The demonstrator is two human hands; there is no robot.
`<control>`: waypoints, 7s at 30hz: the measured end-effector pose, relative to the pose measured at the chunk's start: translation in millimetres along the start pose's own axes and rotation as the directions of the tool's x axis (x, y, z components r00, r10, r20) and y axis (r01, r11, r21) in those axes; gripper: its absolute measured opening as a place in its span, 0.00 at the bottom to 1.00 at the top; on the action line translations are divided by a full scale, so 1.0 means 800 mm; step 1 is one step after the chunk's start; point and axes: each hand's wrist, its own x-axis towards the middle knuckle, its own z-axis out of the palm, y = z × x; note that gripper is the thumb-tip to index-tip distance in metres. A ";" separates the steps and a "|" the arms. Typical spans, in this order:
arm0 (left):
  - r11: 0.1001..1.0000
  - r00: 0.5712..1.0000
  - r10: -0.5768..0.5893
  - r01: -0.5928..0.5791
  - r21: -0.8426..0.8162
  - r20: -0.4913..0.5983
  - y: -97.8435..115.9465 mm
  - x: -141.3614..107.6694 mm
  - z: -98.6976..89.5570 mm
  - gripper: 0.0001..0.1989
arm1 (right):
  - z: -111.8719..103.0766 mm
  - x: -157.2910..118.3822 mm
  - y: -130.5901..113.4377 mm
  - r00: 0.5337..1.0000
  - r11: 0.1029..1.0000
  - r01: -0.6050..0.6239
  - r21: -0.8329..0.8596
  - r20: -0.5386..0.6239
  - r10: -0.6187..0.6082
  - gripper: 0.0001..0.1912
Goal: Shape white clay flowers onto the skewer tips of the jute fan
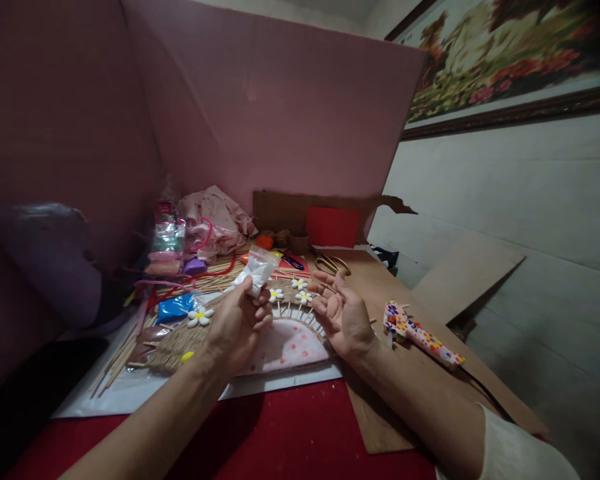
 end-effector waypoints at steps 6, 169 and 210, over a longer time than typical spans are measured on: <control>1.000 1.000 -0.015 0.015 0.009 -0.008 0.002 0.001 -0.002 0.12 | -0.005 0.002 0.000 1.000 0.999 -0.029 -0.021 0.001 0.029 0.17; 0.411 0.836 0.488 -0.474 0.778 0.251 0.002 -0.012 -0.002 0.11 | 0.003 -0.011 0.007 0.968 0.869 0.114 -0.481 0.251 0.012 0.15; 0.624 0.926 0.374 -0.287 0.727 0.044 -0.013 0.005 -0.018 0.15 | -0.007 -0.017 0.022 0.661 0.318 0.746 -0.585 0.589 -0.465 0.15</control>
